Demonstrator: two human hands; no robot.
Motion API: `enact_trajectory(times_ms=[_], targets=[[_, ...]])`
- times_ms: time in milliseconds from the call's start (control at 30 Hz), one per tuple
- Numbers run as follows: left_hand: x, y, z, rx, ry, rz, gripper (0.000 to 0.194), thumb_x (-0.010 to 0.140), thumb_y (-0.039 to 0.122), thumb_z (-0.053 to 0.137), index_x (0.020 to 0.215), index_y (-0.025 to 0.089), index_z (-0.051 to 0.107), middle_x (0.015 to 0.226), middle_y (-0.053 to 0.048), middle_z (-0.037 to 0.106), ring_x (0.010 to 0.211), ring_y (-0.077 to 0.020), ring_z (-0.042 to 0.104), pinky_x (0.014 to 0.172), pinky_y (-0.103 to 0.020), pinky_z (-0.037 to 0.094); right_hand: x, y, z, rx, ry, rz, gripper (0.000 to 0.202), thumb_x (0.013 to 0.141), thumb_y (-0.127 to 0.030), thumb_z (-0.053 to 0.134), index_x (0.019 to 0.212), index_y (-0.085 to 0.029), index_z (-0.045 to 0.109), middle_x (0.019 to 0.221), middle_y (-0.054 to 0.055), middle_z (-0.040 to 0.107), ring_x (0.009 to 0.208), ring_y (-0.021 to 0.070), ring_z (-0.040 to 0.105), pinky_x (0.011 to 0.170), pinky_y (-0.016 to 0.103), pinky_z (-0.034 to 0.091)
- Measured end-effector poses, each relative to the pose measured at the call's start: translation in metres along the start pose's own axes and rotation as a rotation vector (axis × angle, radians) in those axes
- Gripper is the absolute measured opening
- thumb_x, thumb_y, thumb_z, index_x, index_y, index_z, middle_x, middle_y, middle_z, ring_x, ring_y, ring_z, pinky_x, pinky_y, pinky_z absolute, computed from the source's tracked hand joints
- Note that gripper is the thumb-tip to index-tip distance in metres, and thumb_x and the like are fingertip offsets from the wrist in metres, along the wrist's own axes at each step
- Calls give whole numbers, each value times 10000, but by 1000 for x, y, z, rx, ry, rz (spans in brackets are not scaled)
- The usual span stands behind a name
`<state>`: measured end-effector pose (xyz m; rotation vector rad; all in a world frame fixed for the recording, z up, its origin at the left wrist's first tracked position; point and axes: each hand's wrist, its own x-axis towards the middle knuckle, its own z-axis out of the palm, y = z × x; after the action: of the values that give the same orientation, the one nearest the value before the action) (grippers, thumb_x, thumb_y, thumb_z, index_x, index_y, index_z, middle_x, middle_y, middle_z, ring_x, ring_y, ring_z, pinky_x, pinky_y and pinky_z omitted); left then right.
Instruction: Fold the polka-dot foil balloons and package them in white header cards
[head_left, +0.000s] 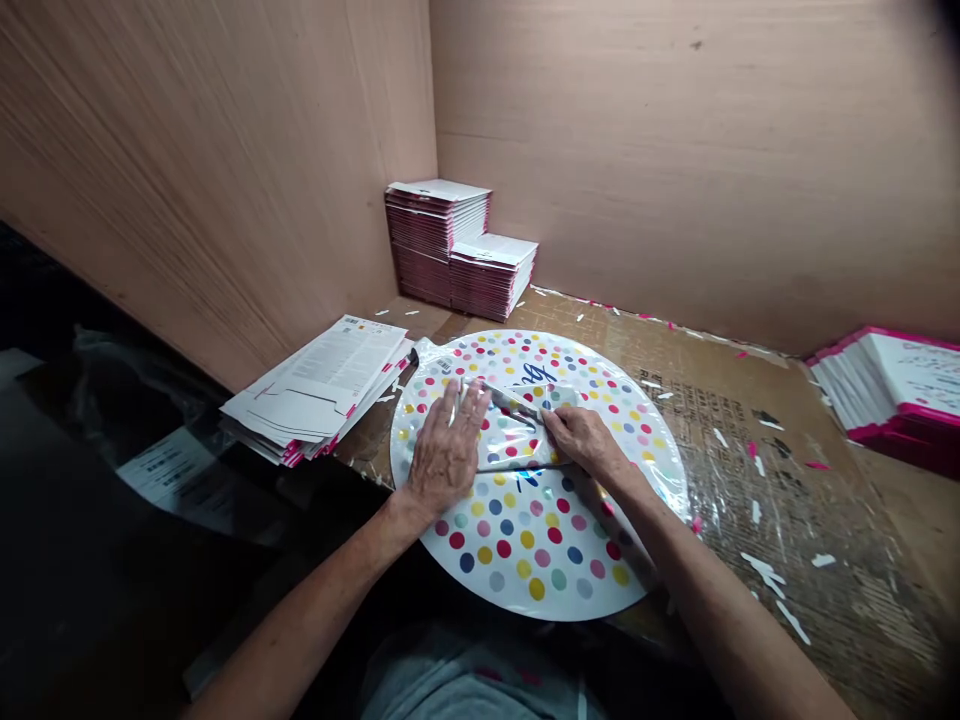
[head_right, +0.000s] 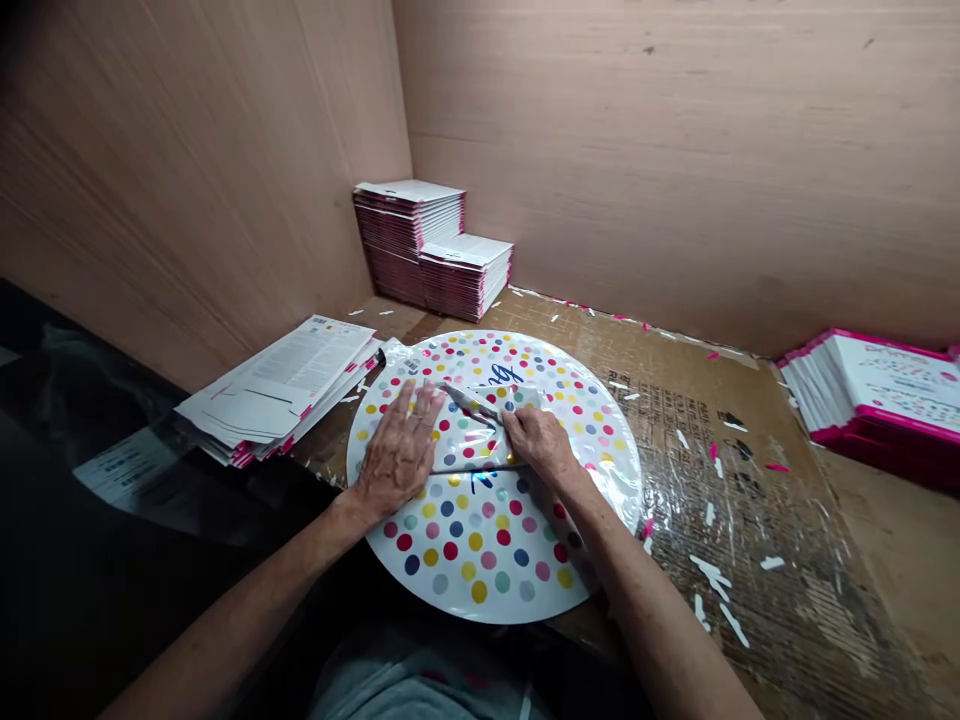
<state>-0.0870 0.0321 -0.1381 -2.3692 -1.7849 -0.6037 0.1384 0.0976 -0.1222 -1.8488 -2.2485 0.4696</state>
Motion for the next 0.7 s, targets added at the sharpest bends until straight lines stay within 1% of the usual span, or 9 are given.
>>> enact_trajectory(times_ms=[33, 100, 167, 233, 333, 433, 567, 633, 700], targets=[[-1, -4, 4, -4, -42, 56, 586, 870, 154, 498, 1454, 138, 445, 1553, -125, 402, 1481, -348, 245, 1170, -528, 293, -2, -3, -2, -30, 41, 7, 454, 986, -414, 359, 717, -185, 644, 740, 92, 683, 715, 198, 609, 647, 282, 408], [-4, -12, 13, -8, -106, 60, 531, 897, 205, 482, 1424, 144, 490, 1543, -131, 416, 1470, -386, 252, 1156, -592, 282, -11, -16, -2, -111, 197, -68, 400, 986, -408, 382, 923, -153, 684, 937, 149, 703, 874, 251, 624, 751, 332, 438], [-5, -17, 19, -12, -111, 19, 511, 927, 259, 461, 1418, 121, 492, 1536, -159, 417, 1454, -409, 277, 1141, -607, 296, -23, -36, 4, -203, 311, -287, 368, 967, -389, 451, 1154, -132, 637, 1163, 185, 653, 1037, 291, 590, 873, 393, 441], [-4, -20, 18, -22, -94, 5, 501, 940, 290, 457, 1411, 124, 495, 1509, -171, 450, 1440, -407, 304, 1127, -607, 317, -31, -59, 16, -272, 248, -499, 347, 934, -319, 515, 1211, -130, 606, 1186, 180, 635, 1047, 294, 576, 910, 417, 446], [8, -22, 4, -22, -103, 25, 401, 917, 314, 507, 1267, 147, 610, 1343, -182, 601, 1396, -425, 363, 1079, -652, 347, -34, -80, 33, -368, 80, -563, 276, 918, -150, 477, 1153, -125, 619, 1047, 159, 659, 934, 275, 588, 835, 412, 489], [30, -23, -13, -86, -146, 257, 329, 892, 193, 513, 1190, 181, 649, 1297, -135, 634, 1422, -381, 341, 1110, -596, 346, -33, -67, 35, -444, 25, -638, 293, 928, -87, 421, 1129, -112, 633, 1039, 166, 662, 927, 271, 598, 809, 411, 517], [59, -27, -18, -221, -274, 703, 608, 784, -13, 506, 1313, 280, 572, 1459, -12, 535, 1486, -263, 265, 1196, -466, 277, -44, -22, 21, -326, 36, -896, 310, 952, -133, 447, 1209, -122, 620, 1239, 152, 646, 1130, 263, 588, 1004, 444, 483], [67, -33, -11, -221, -353, 769, 619, 763, -28, 536, 1289, 292, 591, 1435, -2, 562, 1484, -264, 272, 1190, -459, 289, -53, -2, 16, -201, 44, -925, 326, 961, -143, 443, 1245, -155, 604, 1314, 123, 626, 1221, 238, 558, 1068, 446, 449], [70, -39, -3, -194, -404, 729, 642, 727, -12, 601, 1293, 292, 595, 1438, -24, 558, 1476, -304, 282, 1169, -487, 319, -59, 11, 14, -83, 47, -872, 349, 962, -125, 413, 1254, -181, 596, 1341, 103, 620, 1264, 205, 542, 1073, 421, 456]])
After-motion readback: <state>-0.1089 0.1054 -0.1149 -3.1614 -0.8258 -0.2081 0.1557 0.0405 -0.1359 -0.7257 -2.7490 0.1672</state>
